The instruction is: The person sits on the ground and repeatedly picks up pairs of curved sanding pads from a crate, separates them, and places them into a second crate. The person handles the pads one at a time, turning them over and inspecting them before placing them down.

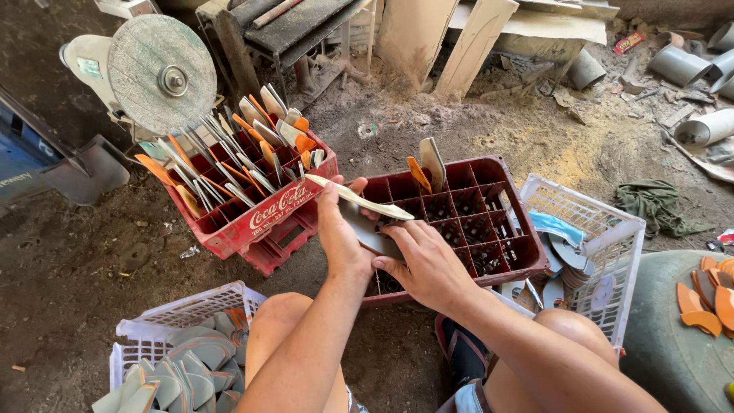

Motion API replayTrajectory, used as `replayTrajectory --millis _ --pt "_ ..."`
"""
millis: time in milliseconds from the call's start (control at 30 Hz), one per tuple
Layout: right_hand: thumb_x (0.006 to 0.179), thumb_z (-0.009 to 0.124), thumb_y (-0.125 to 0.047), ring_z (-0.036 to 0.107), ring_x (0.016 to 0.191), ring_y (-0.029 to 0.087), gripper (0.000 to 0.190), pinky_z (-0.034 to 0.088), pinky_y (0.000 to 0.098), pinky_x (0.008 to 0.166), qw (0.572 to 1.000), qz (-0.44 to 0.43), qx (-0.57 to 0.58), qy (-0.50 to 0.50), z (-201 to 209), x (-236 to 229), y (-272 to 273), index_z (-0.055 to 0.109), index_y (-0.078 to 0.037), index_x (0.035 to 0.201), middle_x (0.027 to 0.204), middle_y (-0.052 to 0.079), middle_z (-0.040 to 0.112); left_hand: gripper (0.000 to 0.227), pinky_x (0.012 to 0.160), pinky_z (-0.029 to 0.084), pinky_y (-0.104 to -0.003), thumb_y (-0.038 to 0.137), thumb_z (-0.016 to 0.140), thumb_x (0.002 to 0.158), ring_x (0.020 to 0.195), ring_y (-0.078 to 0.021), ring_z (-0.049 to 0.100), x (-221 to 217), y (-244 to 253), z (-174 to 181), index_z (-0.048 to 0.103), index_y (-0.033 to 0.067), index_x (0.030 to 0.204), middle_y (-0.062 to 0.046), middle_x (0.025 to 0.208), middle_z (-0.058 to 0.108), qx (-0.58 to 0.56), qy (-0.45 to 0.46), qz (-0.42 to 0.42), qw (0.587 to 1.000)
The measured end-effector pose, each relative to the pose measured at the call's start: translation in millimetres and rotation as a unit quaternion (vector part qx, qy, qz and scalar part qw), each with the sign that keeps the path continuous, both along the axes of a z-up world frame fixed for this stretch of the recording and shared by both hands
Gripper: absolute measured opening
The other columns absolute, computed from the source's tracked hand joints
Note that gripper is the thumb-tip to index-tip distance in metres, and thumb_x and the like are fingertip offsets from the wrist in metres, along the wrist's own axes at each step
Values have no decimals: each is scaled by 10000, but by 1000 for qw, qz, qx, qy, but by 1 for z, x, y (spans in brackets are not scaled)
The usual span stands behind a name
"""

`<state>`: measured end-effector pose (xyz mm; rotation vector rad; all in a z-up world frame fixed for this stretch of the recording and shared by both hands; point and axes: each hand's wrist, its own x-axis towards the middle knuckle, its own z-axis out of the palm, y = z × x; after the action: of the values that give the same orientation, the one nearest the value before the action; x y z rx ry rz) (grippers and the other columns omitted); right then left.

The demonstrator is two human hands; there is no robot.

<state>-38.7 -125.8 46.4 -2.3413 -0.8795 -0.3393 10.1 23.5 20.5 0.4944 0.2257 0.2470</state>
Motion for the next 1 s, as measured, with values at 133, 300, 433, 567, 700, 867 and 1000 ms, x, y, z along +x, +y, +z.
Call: replayTrajectory --millis 133,300,433,567,700,867,1000 --pt "940 678 -389 608 1080 381 486 487 465 927 997 4 9 78 -1 3 0 656 12 1214 1119 187 674 355 687 502 -339 380 538 1000 758 -168 586 -3 0 4 508 130 1250 -138 1076 718 11 -12 -15 1000" --pt "900 728 -353 678 988 304 443 541 397 852 989 38 7 140 17 5 -17 696 6 1157 1074 145 689 368 945 541 -387 347 505 1002 1022 -201 668 7 29 13 555 78 1249 -126 1155 705 -21 -32 45 998" --pt "897 756 -285 695 950 259 395 548 362 829 985 80 104 109 32 4 -32 714 31 1131 1060 123 680 360 1041 536 -441 271 504 1003 1159 -248 657 6 48 16 536 41 1278 -115 1195 685 -69 -113 -3 991" --pt "901 777 -220 673 1000 276 399 537 373 880 985 50 164 -4 32 1 -24 682 47 1183 1099 137 659 465 1018 520 -455 291 488 1013 1140 -259 648 -2 36 19 508 50 1409 -122 1183 681 -23 -187 -68 980" --pt "876 788 -213 684 931 259 393 559 362 800 988 -46 147 -2 28 -5 -6 692 16 1181 1063 129 663 539 1012 509 -456 353 460 1029 1135 -293 645 -13 20 26 458 54 1476 -168 1200 683 -19 -181 -136 974" --pt "900 775 -227 667 947 282 367 550 378 804 987 -61 137 -56 25 -9 5 675 14 1158 1069 144 649 521 1093 493 -506 393 434 1097 1234 -311 611 -21 4 28 426 38 1479 -179 1266 623 -23 -203 -165 965" --pt "906 769 -221 670 965 289 366 548 380 819 987 -64 136 -59 23 -7 8 668 24 1158 1076 146 650 468 1150 472 -498 310 485 1099 1298 -285 582 -25 3 27 431 30 1470 -157 1346 596 -3 -221 -183 958"
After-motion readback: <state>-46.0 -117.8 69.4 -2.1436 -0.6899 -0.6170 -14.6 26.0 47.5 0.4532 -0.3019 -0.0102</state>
